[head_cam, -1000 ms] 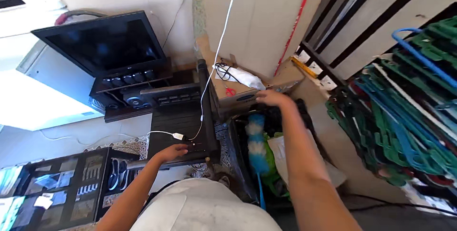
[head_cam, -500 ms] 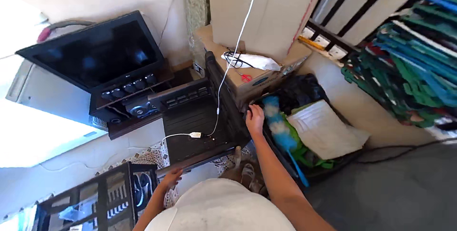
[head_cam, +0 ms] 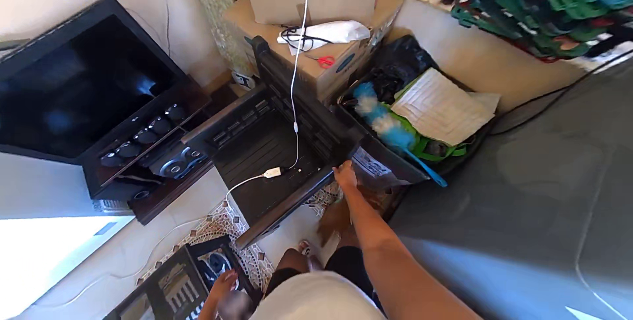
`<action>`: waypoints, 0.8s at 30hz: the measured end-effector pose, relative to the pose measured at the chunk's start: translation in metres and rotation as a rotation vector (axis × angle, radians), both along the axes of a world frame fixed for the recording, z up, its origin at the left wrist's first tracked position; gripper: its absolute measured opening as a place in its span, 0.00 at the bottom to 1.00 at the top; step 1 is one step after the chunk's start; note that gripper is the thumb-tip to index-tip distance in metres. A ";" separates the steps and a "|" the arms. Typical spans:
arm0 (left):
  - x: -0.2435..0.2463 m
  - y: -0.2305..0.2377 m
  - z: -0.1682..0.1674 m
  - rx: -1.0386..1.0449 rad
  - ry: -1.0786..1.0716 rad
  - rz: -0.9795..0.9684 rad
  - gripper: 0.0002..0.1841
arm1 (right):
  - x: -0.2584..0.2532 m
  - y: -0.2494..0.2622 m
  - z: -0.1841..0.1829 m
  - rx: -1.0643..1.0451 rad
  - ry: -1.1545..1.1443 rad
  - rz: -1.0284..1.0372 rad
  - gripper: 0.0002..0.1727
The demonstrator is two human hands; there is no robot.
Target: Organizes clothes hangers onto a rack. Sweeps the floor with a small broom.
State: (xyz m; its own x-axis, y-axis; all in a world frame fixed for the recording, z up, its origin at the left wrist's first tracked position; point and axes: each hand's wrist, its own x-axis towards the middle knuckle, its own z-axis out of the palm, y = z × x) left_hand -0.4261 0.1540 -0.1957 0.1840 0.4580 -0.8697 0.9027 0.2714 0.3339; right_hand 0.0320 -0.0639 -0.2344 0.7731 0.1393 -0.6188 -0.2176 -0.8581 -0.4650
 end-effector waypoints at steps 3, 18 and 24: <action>-0.012 0.004 -0.004 -0.001 -0.020 -0.076 0.25 | 0.003 0.010 -0.001 -0.120 -0.066 -0.025 0.31; -0.007 0.027 0.012 0.012 0.031 -0.300 0.25 | -0.123 -0.127 -0.001 -0.226 0.633 0.215 0.31; -0.006 -0.011 0.000 -0.021 -0.019 -0.302 0.26 | -0.153 -0.147 0.083 -0.160 0.402 0.157 0.40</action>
